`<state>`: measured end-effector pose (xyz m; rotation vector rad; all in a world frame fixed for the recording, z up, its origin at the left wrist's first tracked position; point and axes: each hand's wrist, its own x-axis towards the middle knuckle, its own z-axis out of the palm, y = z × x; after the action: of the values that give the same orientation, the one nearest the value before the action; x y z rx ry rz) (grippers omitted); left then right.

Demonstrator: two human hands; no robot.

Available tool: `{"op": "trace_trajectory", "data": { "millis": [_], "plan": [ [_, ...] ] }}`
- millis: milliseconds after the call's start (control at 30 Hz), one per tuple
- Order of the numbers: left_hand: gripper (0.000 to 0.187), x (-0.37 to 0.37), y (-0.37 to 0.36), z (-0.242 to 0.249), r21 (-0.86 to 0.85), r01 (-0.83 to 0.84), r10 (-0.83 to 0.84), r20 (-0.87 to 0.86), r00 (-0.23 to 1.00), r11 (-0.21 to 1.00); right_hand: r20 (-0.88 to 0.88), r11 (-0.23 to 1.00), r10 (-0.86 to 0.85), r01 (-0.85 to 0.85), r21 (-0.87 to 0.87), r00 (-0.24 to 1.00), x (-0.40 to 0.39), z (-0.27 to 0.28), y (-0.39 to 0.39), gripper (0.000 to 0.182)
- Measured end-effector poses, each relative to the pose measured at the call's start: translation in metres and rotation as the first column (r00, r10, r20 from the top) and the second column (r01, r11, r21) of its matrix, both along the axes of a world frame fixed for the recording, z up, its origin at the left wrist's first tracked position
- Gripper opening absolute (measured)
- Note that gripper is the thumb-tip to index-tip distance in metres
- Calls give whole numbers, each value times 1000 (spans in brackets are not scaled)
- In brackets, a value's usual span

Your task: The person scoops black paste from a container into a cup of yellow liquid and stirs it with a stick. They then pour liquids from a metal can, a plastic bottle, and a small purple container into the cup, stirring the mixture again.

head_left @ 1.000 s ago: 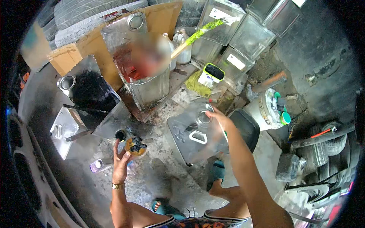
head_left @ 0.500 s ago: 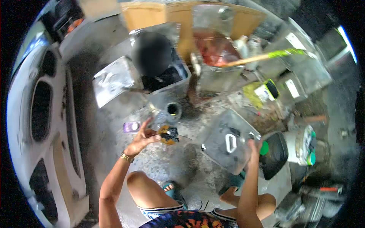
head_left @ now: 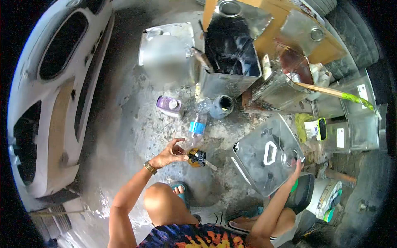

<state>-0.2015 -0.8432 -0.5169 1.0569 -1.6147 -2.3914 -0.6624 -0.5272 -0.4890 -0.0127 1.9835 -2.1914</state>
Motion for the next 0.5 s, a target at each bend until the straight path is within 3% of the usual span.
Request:
{"op": "trace_trajectory", "data": {
  "millis": [133, 200, 300, 400, 500],
  "plan": [
    [95, 19, 15, -7, -17, -63, 63, 27, 998, 998, 6, 998, 24, -25, 62, 1000, 65, 63, -64, 78],
    [96, 25, 21, -9, -16, -104, 104, 29, 994, 994, -54, 980, 176, -169, 109, 983, 86, 77, -79, 79],
    [100, 39, 28, -13, -71, -125, 131, 93, 987, 990, -77, 968, 242, -234, 91, 967, 129, 109, -105, 72],
    [101, 55, 35, -25, -128, -116, 133, 133, 982, 985, -113, 942, 336, -331, 59, 935, 152, 107, -113, 64],
    [103, 71, 41, -29, -111, -139, 150, 99, 984, 984, -332, 887, 451, -374, 271, 828, 179, 114, -121, 62]
  ]
}}
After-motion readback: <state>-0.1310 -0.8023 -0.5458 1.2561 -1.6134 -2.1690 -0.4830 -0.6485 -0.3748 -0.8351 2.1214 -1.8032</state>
